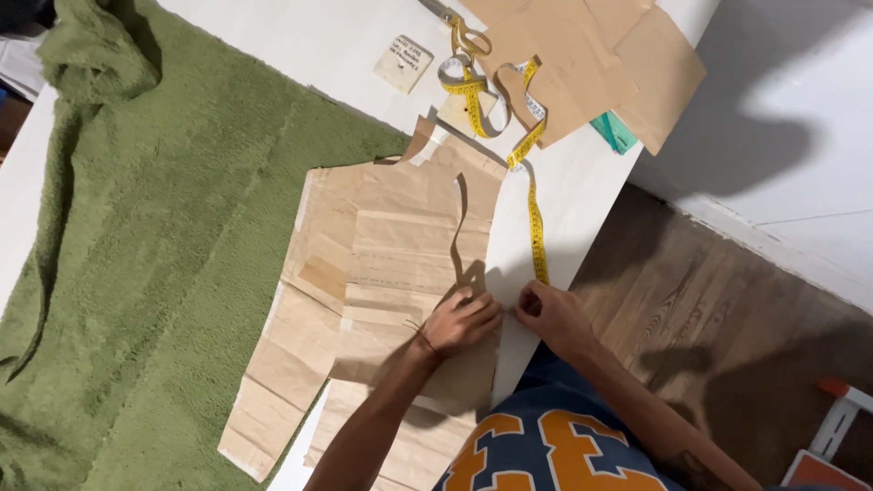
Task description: Measuring green fabric using paper patterns and a measuring tape, then beginning to cut the fabric with scissors.
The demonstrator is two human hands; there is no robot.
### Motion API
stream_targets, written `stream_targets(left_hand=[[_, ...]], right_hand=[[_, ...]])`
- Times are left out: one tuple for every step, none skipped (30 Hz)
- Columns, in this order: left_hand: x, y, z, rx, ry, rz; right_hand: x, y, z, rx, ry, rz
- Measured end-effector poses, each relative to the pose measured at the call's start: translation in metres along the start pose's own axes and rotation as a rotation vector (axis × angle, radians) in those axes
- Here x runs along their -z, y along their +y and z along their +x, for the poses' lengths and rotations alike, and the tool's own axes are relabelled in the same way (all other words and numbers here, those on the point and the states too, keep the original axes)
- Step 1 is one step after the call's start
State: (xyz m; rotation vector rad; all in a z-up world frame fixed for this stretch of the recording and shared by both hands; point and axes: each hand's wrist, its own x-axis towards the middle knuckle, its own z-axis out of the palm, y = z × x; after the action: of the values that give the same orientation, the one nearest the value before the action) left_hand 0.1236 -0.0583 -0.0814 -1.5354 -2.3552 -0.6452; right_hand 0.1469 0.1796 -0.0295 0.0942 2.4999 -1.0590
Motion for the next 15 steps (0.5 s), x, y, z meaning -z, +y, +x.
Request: stream_targets(left_hand=[[0.007,0.0,0.004,0.0,0.002,0.003],[0.015,0.0,0.008,-0.008,0.012,-0.025],[0.023,0.001,0.011,-0.016,0.019,-0.057],[0.026,0.002,0.012,-0.016,0.018,-0.058],[0.029,0.001,0.014,0.003,0.026,-0.089],[0.031,0.0,0.016,0.021,0.035,-0.121],[0.029,0.0,0.015,0.022,0.036,-0.122],[0.027,0.0,0.014,0.028,0.042,-0.113],[0.025,0.001,0.013,0.036,0.048,-0.104],[0.025,0.0,0.014,0.038,0.05,-0.104],[0.024,0.001,0.013,0.031,0.058,-0.104],[0.024,0.001,0.013,0.024,0.066,-0.105],[0.024,0.0,0.013,0.025,0.067,-0.103],[0.023,-0.001,0.014,0.016,0.065,-0.085],[0.023,-0.002,0.014,0.009,0.064,-0.068]], right_hand=[[0.0,0.005,0.001,0.003,0.001,-0.001],[-0.001,0.009,0.002,0.027,0.015,0.003],[-0.003,0.014,0.001,0.048,0.027,0.009],[0.0,0.01,-0.002,0.047,0.026,0.01],[0.004,0.008,-0.005,0.07,0.025,0.03],[0.009,0.005,-0.007,0.093,0.023,0.05],[0.008,0.009,-0.008,0.092,0.023,0.049],[0.007,0.014,-0.009,0.137,0.01,0.074],[0.006,0.019,-0.011,0.183,-0.003,0.098],[0.007,0.018,-0.01,0.183,-0.005,0.096],[0.007,0.017,-0.011,0.202,-0.004,0.083],[0.007,0.016,-0.013,0.221,-0.002,0.07],[0.004,0.021,-0.011,0.223,-0.002,0.069],[0.001,0.026,-0.01,0.241,0.003,0.049],[-0.002,0.031,-0.009,0.258,0.006,0.029]])
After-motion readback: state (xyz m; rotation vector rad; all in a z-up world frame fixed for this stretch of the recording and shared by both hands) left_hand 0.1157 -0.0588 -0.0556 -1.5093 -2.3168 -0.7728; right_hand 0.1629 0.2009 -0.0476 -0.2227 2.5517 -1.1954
